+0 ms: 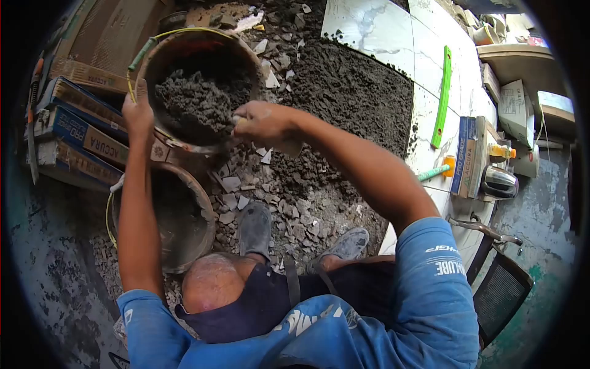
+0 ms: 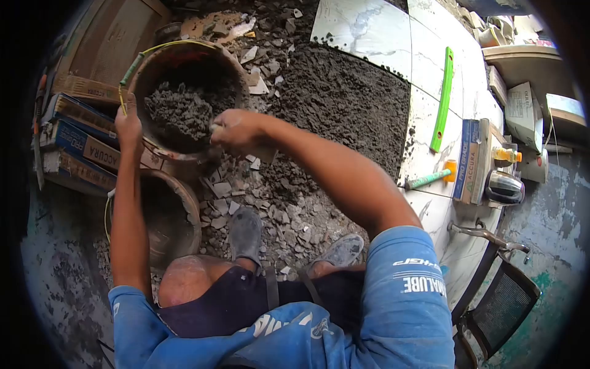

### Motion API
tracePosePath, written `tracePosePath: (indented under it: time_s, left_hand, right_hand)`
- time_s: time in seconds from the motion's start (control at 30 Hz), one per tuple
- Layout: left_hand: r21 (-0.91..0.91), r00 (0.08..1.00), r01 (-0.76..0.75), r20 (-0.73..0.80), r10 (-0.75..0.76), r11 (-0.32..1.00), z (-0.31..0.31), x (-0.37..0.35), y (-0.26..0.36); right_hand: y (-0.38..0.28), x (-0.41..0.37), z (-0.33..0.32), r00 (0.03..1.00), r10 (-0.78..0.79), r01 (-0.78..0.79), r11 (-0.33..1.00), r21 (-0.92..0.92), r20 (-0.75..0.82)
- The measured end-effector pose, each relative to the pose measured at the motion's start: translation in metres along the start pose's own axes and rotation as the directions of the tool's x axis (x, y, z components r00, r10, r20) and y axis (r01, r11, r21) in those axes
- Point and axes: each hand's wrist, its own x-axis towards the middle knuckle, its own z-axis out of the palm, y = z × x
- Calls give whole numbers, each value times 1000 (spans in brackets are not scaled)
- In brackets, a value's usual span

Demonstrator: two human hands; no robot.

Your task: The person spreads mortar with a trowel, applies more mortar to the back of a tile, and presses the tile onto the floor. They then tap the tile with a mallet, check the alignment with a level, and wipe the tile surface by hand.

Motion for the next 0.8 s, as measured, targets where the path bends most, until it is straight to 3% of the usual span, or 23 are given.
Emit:
tracePosePath:
  time_s: [0.03, 0.1, 0.17, 0.2, 0.23, 0.3, 0.43, 0.47, 0.5, 0.53, 0.6, 0.67, 0.7, 0.73, 0.77, 0.8]
  left_hand:
    - [-32, 1000, -10, 9, 10, 999, -4, 5, -7]
    - [-76, 999, 29, 28, -27, 997, -13, 18, -24]
    - [157, 999, 36, 22, -40, 987, -29, 34, -38]
    - [195, 996, 49, 60, -61, 980, -41, 62, -83]
    - [362, 991, 50, 100, -92, 931, -53, 67, -90]
    - [401, 981, 120, 93, -171, 908, -66, 73, -116]
    - [393, 967, 227, 21, -256, 891, -61, 26, -34]
    - [518, 981, 86, -192, 17, 851, -49, 8, -9]
    - [652, 884, -14, -346, 314, 758, -36, -11, 14]
    - [655, 884, -20, -341, 320, 755, -24, -29, 34]
    - [517, 872, -329, -155, 465, 790, 2, -70, 68]
    - [424, 803, -555, 46, 595, 716, 22, -114, 92]
    - [275, 814, -581, 169, 556, 766, 30, -137, 99]
    - [142, 818, -532, 340, 463, 835, 39, -157, 98]
    - [48, 805, -346, 529, 270, 937, 47, -177, 91]
    - [93, 699, -235, 707, 102, 967, 56, -190, 78]
  right_hand:
    - [-5, -14, -11, 997, 45, -47, 998, 32, 60]
    - [-7, -49, -29, 998, 55, -51, 994, -100, 37]
    - [-2, -93, -43, 992, 128, -125, 975, -181, 3]
    - [7, -130, -50, 987, 153, -161, 962, -223, -52]
    - [15, -165, -51, 979, 176, -197, 946, -259, -101]
    - [28, -214, -53, 965, 224, -258, 900, -350, -137]
    - [98, -273, -27, 937, 165, -318, 769, -554, -309]
    - [120, -280, -17, 917, 175, -373, 696, -614, -359]
    - [143, -280, -8, 891, 209, -440, 619, -650, -403]
    - [175, -277, 0, 883, 135, -440, 571, -693, -450]
    - [201, -280, 1, 870, 51, -444, 516, -733, -491]
    - [208, -280, -4, 789, 41, -540, 520, -662, -613]
    - [207, -291, -11, 780, -86, -476, 562, -677, -620]
    - [199, -303, -20, 829, -53, -444, 544, -712, -557]
    - [195, -314, -28, 870, -21, -410, 526, -745, -493]
    - [207, -324, -33, 917, -22, -345, 458, -819, -398]
